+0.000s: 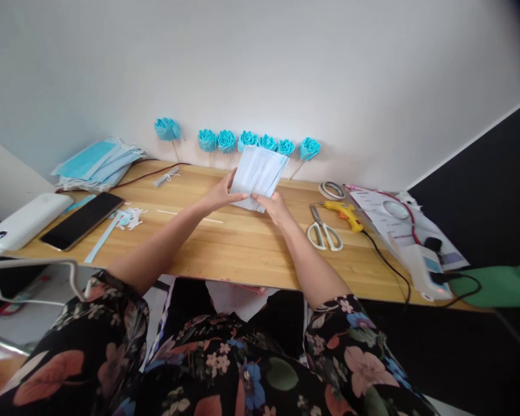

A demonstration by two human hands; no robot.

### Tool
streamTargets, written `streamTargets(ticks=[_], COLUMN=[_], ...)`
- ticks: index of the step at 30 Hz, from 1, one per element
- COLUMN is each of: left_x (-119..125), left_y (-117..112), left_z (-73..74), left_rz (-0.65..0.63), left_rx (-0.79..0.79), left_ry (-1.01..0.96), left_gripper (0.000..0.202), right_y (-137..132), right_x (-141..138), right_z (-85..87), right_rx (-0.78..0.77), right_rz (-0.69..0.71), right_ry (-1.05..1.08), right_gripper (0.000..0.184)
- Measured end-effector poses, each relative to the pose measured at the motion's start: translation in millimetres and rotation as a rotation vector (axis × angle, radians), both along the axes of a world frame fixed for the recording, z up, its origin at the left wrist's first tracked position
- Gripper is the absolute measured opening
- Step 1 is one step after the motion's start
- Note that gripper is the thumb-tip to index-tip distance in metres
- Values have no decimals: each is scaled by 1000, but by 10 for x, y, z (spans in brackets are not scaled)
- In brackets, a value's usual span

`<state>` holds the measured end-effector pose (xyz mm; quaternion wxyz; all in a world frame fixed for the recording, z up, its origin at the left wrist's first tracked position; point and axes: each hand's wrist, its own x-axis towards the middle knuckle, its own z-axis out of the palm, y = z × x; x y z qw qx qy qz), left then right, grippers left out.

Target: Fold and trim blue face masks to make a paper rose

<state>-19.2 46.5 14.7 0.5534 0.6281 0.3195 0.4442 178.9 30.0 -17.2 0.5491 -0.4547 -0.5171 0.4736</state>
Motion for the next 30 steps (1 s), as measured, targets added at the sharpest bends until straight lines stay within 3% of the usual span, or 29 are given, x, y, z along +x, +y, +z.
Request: streamTargets(ticks=[4, 9, 12, 18, 30], left_x=[191, 253, 213, 193, 235], left_y=[52, -34, -31, 10, -54], left_z=[-136, -285, -257, -238, -233], left_rz=[-157, -58, 0, 61, -13], left_rx=[-262, -450, -446, -440, -420], left_ry=[-106, -430, -531, -559, -554], left_gripper=[55, 46, 45, 41, 46], right_y=[-28, -45, -55, -50, -80], right_x=[12, 31, 47, 54, 24], right_z=[21, 141, 215, 198, 181], right_rx=[9, 160, 204, 272, 255], right_rz=[51, -7, -21, -60, -122], right_ry=[-77, -73, -28, -182, -407], right_gripper=[46, 63, 68, 32, 28])
